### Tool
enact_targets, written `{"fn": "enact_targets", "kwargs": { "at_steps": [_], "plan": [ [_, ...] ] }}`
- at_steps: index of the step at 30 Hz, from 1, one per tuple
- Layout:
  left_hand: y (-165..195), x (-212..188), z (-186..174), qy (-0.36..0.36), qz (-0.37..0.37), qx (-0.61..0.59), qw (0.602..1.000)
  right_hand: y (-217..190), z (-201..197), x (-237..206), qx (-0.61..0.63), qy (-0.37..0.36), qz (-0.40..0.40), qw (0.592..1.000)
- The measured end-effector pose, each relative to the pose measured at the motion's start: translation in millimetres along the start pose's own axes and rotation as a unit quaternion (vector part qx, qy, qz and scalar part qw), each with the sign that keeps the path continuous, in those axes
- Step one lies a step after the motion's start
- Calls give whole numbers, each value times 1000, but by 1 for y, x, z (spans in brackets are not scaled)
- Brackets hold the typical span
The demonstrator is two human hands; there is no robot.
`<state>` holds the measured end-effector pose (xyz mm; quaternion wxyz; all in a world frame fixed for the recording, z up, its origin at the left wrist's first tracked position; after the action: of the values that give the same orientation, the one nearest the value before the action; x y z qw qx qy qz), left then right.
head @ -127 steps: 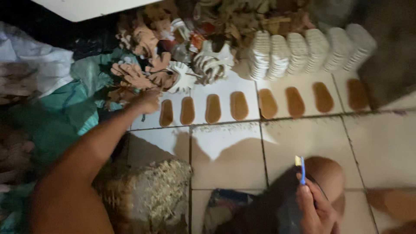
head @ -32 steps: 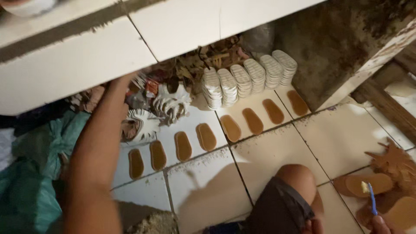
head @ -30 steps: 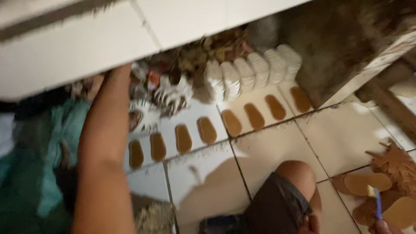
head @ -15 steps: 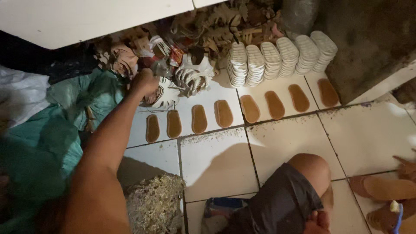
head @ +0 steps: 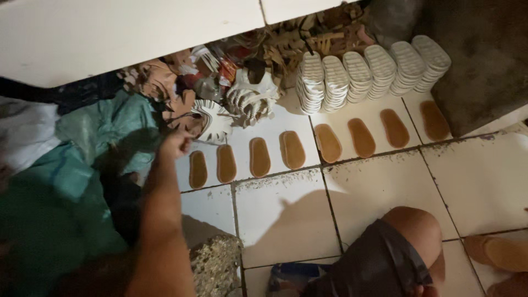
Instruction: The person sits on the floor and applies a liquid adhesive to stacks of shoe insoles using a toothbrush. They repeatedly dip the brush into a bowl of glue and spread it over the insole surfaces, then place the treated insoles aside.
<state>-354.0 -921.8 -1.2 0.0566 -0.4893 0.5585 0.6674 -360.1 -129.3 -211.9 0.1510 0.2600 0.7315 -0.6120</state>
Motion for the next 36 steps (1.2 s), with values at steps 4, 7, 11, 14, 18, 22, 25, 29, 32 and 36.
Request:
{"fn": "enact_targets", "kwargs": {
  "at_steps": [4,7,11,14,18,22,25,29,32,36],
  "plan": [
    [46,-12,-64,259,38,449,854,14,-11,9,-4,5,5,1000],
    [85,-48,-116,423,131,513,735,17,-9,9,-2,8,7,1000],
    [84,-66,-129,473,146,539,681,14,-2,4,-2,3,10,1000],
    [55,-52,-113,369,65,645,666,20,-10,4,6,2,3,1000],
    [10,-44,-101,207,-40,719,663,41,-18,6,16,-1,-2,1000],
    [-2,-48,-50,81,40,719,689,35,-3,-18,45,-5,-22,999],
    [5,-61,42,31,207,763,612,-14,-19,-62,83,2,-69,994],
    [5,-122,211,-42,425,688,587,-101,-149,-135,102,108,-203,968],
    [-20,-177,335,-143,413,663,608,-108,-230,-156,115,168,-217,955],
    [-82,-262,492,-283,539,471,638,-55,-286,-170,245,218,-199,924]
  ]
}}
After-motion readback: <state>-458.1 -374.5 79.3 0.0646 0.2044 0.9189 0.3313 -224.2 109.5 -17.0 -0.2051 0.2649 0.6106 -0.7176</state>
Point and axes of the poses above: each hand's wrist, its own x-axis towards the middle knuckle, its own z-axis out of the palm, y = z × x, the point moved 6 cm from there along x, towards the middle knuckle, and after that the axes turned 5 degrees about x, right-handed, at the moved point
